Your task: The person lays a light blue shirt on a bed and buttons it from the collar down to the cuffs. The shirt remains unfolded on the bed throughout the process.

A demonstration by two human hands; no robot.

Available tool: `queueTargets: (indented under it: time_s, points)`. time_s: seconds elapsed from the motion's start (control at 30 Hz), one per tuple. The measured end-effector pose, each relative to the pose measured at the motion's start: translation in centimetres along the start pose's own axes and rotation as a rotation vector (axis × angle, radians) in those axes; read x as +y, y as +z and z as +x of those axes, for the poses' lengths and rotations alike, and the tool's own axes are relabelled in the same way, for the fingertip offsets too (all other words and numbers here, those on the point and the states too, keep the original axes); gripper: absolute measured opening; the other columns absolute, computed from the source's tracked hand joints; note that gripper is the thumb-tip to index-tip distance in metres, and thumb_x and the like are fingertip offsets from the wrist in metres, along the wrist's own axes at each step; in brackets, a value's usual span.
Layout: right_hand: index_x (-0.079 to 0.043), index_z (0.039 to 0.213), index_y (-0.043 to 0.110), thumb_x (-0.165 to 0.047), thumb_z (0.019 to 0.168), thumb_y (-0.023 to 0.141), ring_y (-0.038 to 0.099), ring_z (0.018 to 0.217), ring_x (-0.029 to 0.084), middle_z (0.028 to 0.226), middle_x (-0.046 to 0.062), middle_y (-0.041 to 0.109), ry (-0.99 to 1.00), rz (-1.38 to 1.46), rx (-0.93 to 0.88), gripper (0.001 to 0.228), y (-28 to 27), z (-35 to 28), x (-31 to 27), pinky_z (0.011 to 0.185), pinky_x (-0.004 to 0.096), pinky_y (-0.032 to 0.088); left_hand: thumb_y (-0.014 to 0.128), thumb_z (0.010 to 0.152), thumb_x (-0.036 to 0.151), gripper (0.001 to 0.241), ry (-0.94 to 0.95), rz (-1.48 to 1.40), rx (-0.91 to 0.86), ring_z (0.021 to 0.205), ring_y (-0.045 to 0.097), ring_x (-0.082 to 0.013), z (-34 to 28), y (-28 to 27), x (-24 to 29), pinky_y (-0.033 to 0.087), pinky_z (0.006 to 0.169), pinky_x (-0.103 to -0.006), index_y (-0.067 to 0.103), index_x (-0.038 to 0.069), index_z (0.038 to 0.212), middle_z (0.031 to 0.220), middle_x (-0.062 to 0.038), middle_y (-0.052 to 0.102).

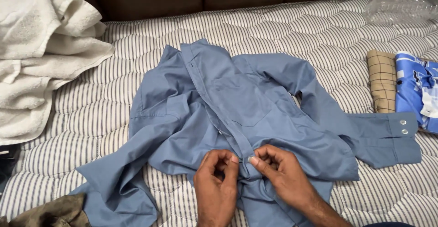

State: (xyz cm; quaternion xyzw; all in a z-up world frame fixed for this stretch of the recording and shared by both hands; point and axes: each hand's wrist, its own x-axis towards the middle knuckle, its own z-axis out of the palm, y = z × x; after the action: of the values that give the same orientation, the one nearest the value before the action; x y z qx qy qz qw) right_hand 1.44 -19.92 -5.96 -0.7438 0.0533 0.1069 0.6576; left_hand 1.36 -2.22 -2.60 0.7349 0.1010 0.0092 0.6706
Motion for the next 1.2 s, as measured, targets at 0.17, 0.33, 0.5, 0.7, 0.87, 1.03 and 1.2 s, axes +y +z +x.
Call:
queueTargets:
  time_s: [0.17,0.33,0.5,0.7,0.87,1.03,1.2]
  points:
    - [-0.001,0.101,0.075,-0.015,0.096,0.068,0.046,0.067,0.003,0.075,-0.005,0.058,-0.004,0.006,-0.027,0.017,-0.4,0.0,0.3,0.058,0.022,0.040,0.072,0.087,0.013,0.014,-0.195,-0.061,-0.085,0.061,0.061,-0.0078,-0.4,0.3,1.2,0.047,0.053,-0.0241,0.075,0.000,0.093,0.073,-0.004,0.073]
    - [0.000,0.102,0.075,-0.016,0.097,0.065,0.052,0.069,0.004,0.077,-0.004,0.062,-0.010,-0.008,-0.063,0.020,-0.5,-0.3,-0.8,0.062,0.023,0.045,0.072,0.089,0.014,0.014,-0.181,-0.099,-0.190,0.065,0.066,-0.0092,-0.4,0.1,0.2,0.053,0.058,-0.0261,0.072,0.001,0.095,0.076,-0.005,0.073]
    - [-0.001,0.103,0.075,-0.011,0.091,0.072,0.056,0.069,0.005,0.079,-0.002,0.065,-0.164,-0.106,0.104,0.016,0.8,-1.1,-1.6,0.061,0.023,0.046,0.074,0.087,0.011,0.013,0.182,0.103,-0.071,0.066,0.067,-0.0135,-1.0,-1.0,1.6,0.054,0.061,-0.0298,0.073,-0.002,0.091,0.081,-0.006,0.071]
    - [-0.003,0.094,0.077,-0.006,0.084,0.078,0.062,0.069,0.007,0.086,0.000,0.072,-0.381,-0.306,0.179,0.011,1.7,-2.5,-4.6,0.060,0.022,0.050,0.075,0.085,0.014,0.016,0.154,0.149,0.001,0.064,0.068,-0.0154,-0.9,-1.0,2.0,0.054,0.060,-0.0311,0.071,-0.002,0.086,0.075,-0.009,0.073]
    - [-0.001,0.096,0.079,-0.004,0.086,0.078,0.066,0.075,0.008,0.087,0.003,0.074,-0.279,-0.182,0.130,0.011,1.3,-2.2,-2.8,0.065,0.023,0.051,0.069,0.091,0.018,0.018,-0.073,0.037,-0.140,0.064,0.072,-0.0156,-1.0,-1.0,2.2,0.055,0.058,-0.0314,0.068,0.000,0.090,0.072,-0.010,0.076]
    - [0.003,0.099,0.076,-0.005,0.088,0.074,0.071,0.079,0.009,0.088,0.005,0.077,-0.125,0.062,0.051,0.014,0.8,-1.7,-1.3,0.071,0.024,0.057,0.066,0.092,0.019,0.019,0.006,0.109,-0.227,0.068,0.078,-0.0161,-1.0,-1.2,2.2,0.059,0.061,-0.0312,0.064,0.000,0.093,0.075,-0.010,0.076]
    - [0.003,0.094,0.074,-0.006,0.090,0.074,0.065,0.075,0.007,0.085,0.005,0.074,-0.057,0.095,0.005,0.011,0.1,-0.9,-0.7,0.066,0.024,0.052,0.067,0.091,0.020,0.018,-0.012,0.252,-0.221,0.069,0.077,-0.0197,-1.0,-1.3,3.0,0.058,0.065,-0.0346,0.066,0.003,0.092,0.075,-0.012,0.077]
